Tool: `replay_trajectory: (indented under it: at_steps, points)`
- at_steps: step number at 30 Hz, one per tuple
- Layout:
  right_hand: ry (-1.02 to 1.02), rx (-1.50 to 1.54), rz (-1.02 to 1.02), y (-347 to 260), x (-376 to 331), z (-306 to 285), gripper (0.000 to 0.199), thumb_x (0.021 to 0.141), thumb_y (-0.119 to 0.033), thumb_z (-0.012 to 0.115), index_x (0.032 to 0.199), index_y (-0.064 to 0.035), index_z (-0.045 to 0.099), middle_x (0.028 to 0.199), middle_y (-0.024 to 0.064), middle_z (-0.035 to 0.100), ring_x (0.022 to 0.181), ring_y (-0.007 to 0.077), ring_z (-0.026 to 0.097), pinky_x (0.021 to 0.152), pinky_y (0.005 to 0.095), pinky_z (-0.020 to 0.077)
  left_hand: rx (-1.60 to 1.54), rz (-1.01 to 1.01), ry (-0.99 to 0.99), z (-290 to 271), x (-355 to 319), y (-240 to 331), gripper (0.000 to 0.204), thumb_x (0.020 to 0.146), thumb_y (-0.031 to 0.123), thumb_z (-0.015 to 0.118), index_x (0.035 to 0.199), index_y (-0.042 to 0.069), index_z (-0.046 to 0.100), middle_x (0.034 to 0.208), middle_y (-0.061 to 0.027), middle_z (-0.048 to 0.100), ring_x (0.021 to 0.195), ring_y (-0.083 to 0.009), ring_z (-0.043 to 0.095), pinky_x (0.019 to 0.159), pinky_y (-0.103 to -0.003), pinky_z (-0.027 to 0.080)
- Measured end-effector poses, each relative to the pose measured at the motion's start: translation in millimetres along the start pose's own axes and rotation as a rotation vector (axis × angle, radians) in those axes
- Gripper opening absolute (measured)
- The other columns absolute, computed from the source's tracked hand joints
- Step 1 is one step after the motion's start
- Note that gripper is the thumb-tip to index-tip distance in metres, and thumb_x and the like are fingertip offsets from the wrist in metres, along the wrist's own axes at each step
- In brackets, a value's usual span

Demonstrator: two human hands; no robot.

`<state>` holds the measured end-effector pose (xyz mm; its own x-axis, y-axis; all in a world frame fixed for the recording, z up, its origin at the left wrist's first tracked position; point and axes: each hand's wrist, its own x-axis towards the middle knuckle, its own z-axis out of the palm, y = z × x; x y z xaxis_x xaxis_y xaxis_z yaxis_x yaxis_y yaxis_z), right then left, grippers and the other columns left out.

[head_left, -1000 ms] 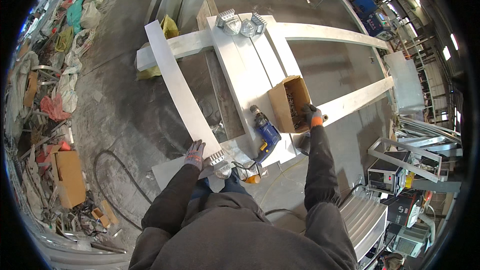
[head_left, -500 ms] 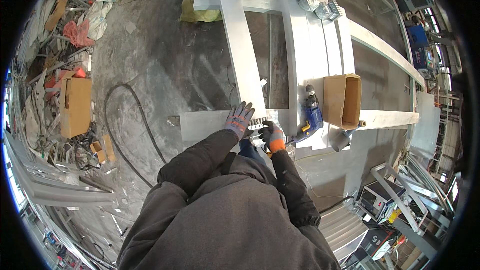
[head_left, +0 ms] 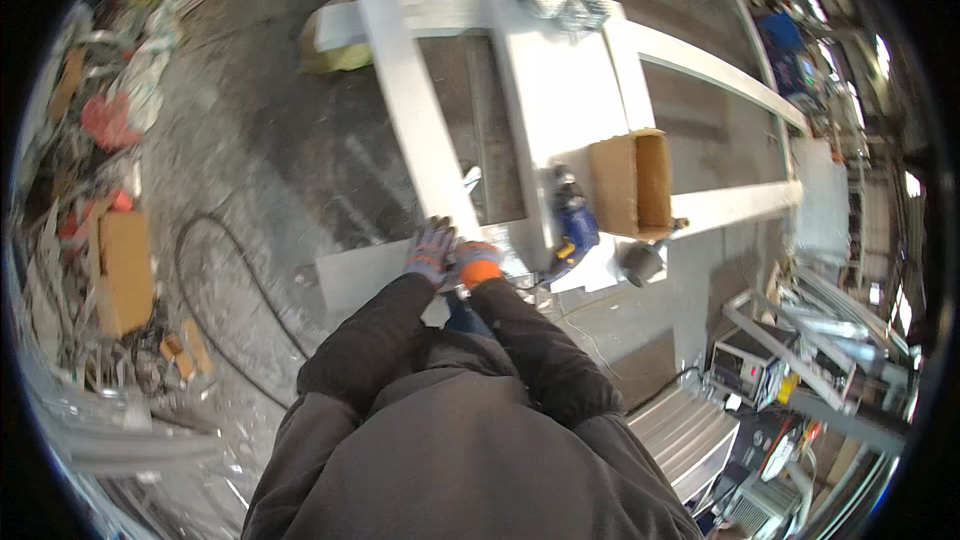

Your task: The person assembles a white metal frame by attaching corner brackets to the joints. They use a cordless drill to drive screws into the brackets, repeatedly pick up new brackets from a box, and position them on the frame. The person also moves a wrapped metal piece aside and retrieves additional brackets during the process.

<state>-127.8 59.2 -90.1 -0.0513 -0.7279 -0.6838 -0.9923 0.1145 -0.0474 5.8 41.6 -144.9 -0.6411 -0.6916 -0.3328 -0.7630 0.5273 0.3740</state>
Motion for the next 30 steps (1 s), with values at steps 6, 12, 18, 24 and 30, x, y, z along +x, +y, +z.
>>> replay_trajectory:
  at_steps: [6, 12, 18, 24, 30]
  points:
    - [0.090, 0.017, -0.079, 8, 16, 26, 0.027, 0.093, -0.027, 0.058, 0.111, -0.0114, 0.071, 0.106, 0.0060, 0.075, 0.097, 0.0282, 0.073, 0.073, 0.0432, 0.0574, -0.091, 0.001, 0.088, 6, 1, 0, 0.066, 0.089, 0.027, 0.062, 0.149, 0.013, 0.040, 0.161, -0.0107, 0.029, 0.150, -0.0342, 0.023, 0.121, -0.050, 0.022]
    - [0.100, 0.516, -0.060, 42, -25, 7, 0.049, 0.096, -0.029, 0.058, 0.138, -0.0109, 0.042, 0.106, 0.0214, 0.071, 0.098, 0.0380, 0.070, 0.082, 0.0468, 0.0547, -0.041, 0.019, 0.069, -7, 3, 8, 0.070, 0.086, 0.028, 0.069, 0.147, 0.009, 0.041, 0.160, -0.0153, 0.031, 0.148, -0.0365, 0.026, 0.120, -0.048, 0.026]
    - [0.995, 1.230, 0.308, 232, -124, 3, 0.031, 0.093, -0.009, 0.060, 0.125, -0.0083, 0.060, 0.095, 0.0163, 0.069, 0.089, 0.0262, 0.069, 0.080, 0.0374, 0.0540, -0.064, 0.063, 0.128, 2, -26, 26, 0.058, 0.092, 0.027, 0.058, 0.145, 0.010, 0.045, 0.158, -0.0201, 0.032, 0.144, -0.0416, 0.031, 0.117, -0.048, 0.032]
    - [0.853, 0.642, 1.114, 459, -79, 37, 0.039, 0.098, -0.028, 0.055, 0.132, -0.0095, 0.051, 0.127, 0.0176, 0.063, 0.117, 0.0325, 0.062, 0.095, 0.0446, 0.0517, -0.005, 0.062, 0.078, 21, -31, 24, 0.062, 0.091, 0.028, 0.057, 0.150, 0.017, 0.043, 0.163, -0.0162, 0.025, 0.148, -0.0393, 0.025, 0.119, -0.049, 0.026]
    - [0.493, 1.137, 1.169, 503, -27, 37, 0.054, 0.098, -0.042, 0.052, 0.135, -0.0031, 0.050, 0.129, 0.0249, 0.062, 0.120, 0.0412, 0.061, 0.101, 0.0472, 0.0481, 0.208, 0.048, -0.196, 16, -25, 17, 0.083, 0.088, 0.030, 0.057, 0.160, 0.013, 0.019, 0.166, -0.0195, 0.012, 0.152, -0.0433, 0.012, 0.121, -0.053, 0.020]
